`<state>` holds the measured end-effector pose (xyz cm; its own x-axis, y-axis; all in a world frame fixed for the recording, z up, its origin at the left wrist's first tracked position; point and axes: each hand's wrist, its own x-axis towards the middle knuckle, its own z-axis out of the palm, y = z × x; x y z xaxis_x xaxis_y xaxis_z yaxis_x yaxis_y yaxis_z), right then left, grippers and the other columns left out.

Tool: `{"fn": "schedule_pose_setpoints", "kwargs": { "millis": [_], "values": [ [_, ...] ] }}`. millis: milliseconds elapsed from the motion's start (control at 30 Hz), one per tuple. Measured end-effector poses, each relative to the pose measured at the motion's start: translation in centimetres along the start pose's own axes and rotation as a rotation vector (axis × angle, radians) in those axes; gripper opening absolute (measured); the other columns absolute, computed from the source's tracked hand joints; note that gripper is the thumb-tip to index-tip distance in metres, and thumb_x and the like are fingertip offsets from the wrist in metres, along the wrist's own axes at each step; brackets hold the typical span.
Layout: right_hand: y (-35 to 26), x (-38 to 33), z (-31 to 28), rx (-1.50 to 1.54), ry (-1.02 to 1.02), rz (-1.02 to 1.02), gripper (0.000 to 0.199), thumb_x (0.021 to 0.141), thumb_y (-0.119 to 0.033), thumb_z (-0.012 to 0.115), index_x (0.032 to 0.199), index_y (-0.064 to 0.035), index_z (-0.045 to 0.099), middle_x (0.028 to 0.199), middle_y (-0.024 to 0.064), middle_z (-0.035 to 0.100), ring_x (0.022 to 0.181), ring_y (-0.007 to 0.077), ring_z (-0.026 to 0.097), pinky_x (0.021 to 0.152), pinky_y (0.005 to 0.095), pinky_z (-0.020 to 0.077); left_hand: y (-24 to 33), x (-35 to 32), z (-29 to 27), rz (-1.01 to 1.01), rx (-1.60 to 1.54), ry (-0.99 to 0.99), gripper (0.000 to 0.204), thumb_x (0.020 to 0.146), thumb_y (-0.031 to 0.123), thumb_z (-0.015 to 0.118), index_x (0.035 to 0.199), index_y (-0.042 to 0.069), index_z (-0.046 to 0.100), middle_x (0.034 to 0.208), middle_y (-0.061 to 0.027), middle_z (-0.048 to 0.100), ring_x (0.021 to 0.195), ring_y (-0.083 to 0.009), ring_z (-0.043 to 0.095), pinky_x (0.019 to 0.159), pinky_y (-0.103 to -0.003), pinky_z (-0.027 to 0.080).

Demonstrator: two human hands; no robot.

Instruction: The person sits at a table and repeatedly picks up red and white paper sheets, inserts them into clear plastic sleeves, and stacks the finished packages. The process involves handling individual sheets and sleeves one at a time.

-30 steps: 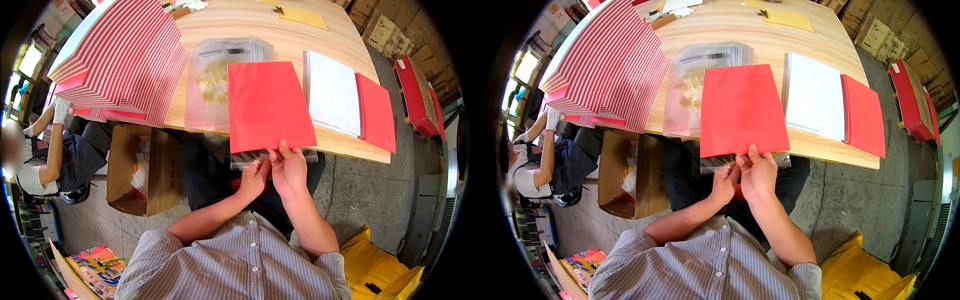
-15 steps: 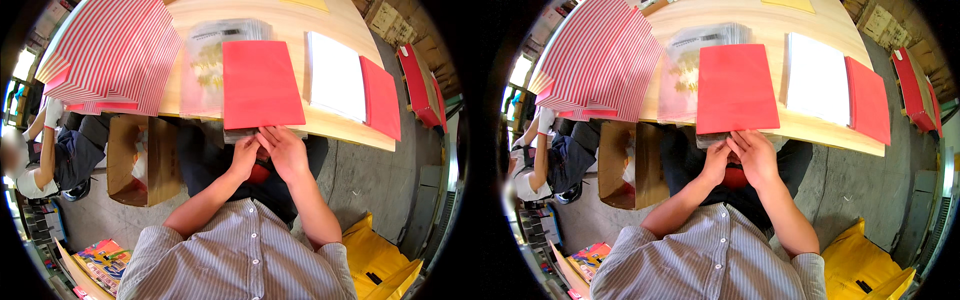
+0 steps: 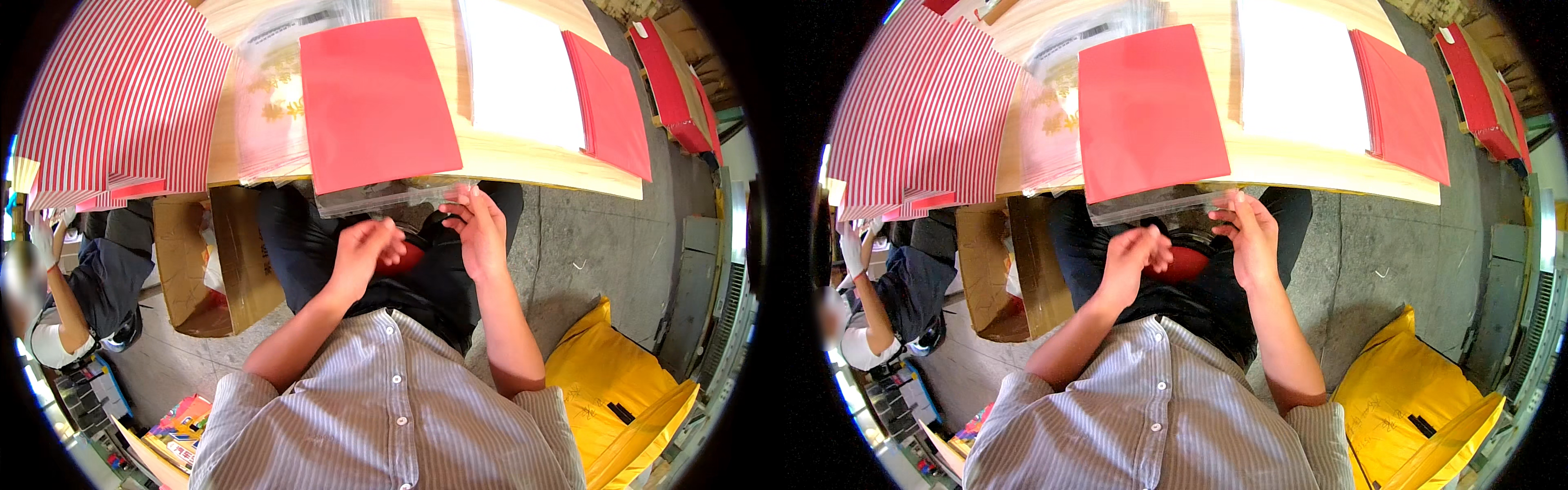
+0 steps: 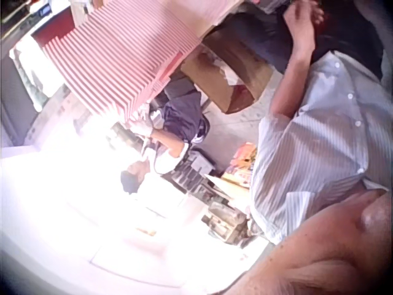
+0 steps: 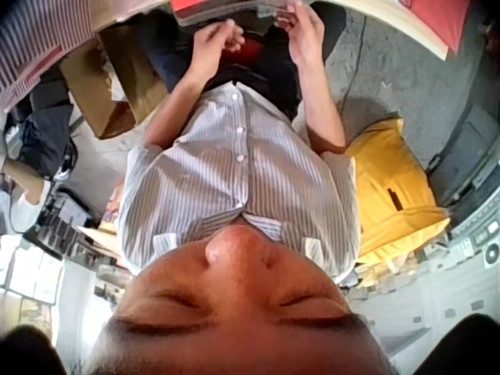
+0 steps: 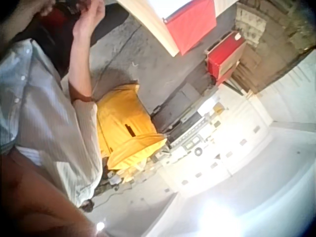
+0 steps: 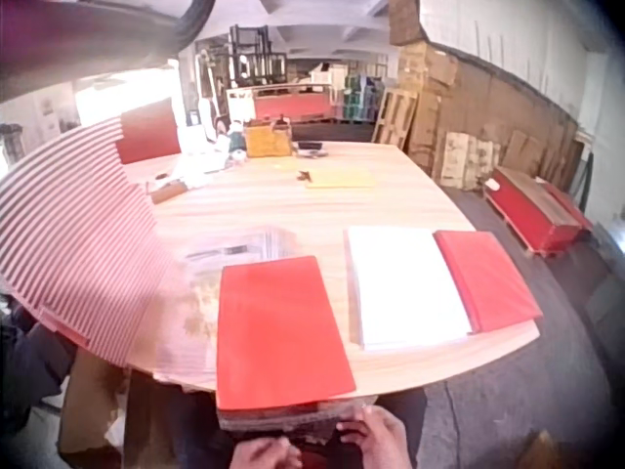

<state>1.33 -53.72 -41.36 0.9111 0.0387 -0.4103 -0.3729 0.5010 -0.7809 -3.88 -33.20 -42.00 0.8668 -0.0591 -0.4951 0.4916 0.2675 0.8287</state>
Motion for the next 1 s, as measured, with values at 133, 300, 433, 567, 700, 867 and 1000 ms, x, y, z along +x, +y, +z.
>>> {"fn": "schedule_pose_setpoints", "kwargs": {
  "millis": [133,300,433,567,700,867,1000],
  "values": [
    [0.2,0.8,0.0,-0.059,0.023,-0.073,0.025,0.096,-0.020,0.065,0.113,-0.0017,0.064,0.099,0.0096,0.070,0.087,0.0175,0.067,0.072,0.0286,0.0524,3.8,-2.0,2.4,0.749,0.762,-0.070,0.006,0.087,0.007,0.070,0.091,0.003,0.071,0.077,-0.0074,0.068,0.063,-0.0172,0.062,0.060,-0.029,0.050],
    [0.4,1.1,-1.0,-0.013,-0.004,-0.081,0.019,0.096,-0.010,0.063,0.112,-0.0004,0.065,0.098,0.0085,0.070,0.087,0.0159,0.067,0.072,0.0265,0.0522,6.3,3.7,5.4,1.121,1.106,-0.020,0.021,0.080,0.011,0.074,0.099,0.005,0.068,0.095,-0.0058,0.064,0.088,-0.0259,0.061,0.076,-0.038,0.050],
    [0.2,1.2,-0.7,-0.010,0.013,-0.058,0.017,0.095,-0.007,0.062,0.111,-0.0002,0.065,0.098,0.0079,0.070,0.088,0.0160,0.067,0.073,0.0272,0.0525,5.0,5.7,6.3,1.118,1.291,0.029,0.027,0.080,0.013,0.070,0.105,0.006,0.067,0.099,-0.0045,0.061,0.093,-0.0234,0.060,0.078,-0.037,0.051],
    [0.2,1.7,-1.0,0.044,-0.025,-0.055,0.017,0.095,-0.005,0.059,0.110,-0.0004,0.066,0.099,0.0081,0.070,0.090,0.0165,0.067,0.074,0.0288,0.0530,4.8,6.1,7.1,1.134,1.347,0.066,0.030,0.075,0.009,0.069,0.105,0.007,0.068,0.098,-0.0040,0.061,0.089,-0.0227,0.062,0.074,-0.036,0.054],
    [-0.2,1.9,-1.3,0.055,-0.037,-0.045,0.017,0.096,-0.009,0.058,0.107,0.0001,0.067,0.098,0.0082,0.070,0.090,0.0163,0.066,0.075,0.0294,0.0529,4.9,6.5,7.4,1.078,1.356,0.046,0.026,0.073,0.008,0.068,0.099,0.007,0.067,0.093,-0.0037,0.060,0.083,-0.0230,0.064,0.065,-0.036,0.055],
    [-1.3,2.1,-1.1,0.024,-0.056,-0.031,0.020,0.097,-0.016,0.061,0.103,-0.0001,0.069,0.095,0.0069,0.071,0.087,0.0147,0.065,0.073,0.0280,0.0514,5.0,6.7,7.8,1.044,1.308,0.060,0.014,0.075,0.010,0.067,0.088,0.008,0.067,0.085,-0.0023,0.060,0.077,-0.0227,0.065,0.060,-0.037,0.055],
    [-1.0,2.5,-1.1,-0.047,-0.030,-0.028,0.020,0.097,-0.018,0.062,0.102,-0.0011,0.070,0.093,0.0062,0.071,0.085,0.0132,0.065,0.069,0.0271,0.0503,4.8,7.0,7.7,1.103,1.312,0.085,0.008,0.076,0.012,0.067,0.083,0.009,0.066,0.084,-0.0008,0.060,0.076,-0.0213,0.065,0.058,-0.036,0.054]
  ]
}}
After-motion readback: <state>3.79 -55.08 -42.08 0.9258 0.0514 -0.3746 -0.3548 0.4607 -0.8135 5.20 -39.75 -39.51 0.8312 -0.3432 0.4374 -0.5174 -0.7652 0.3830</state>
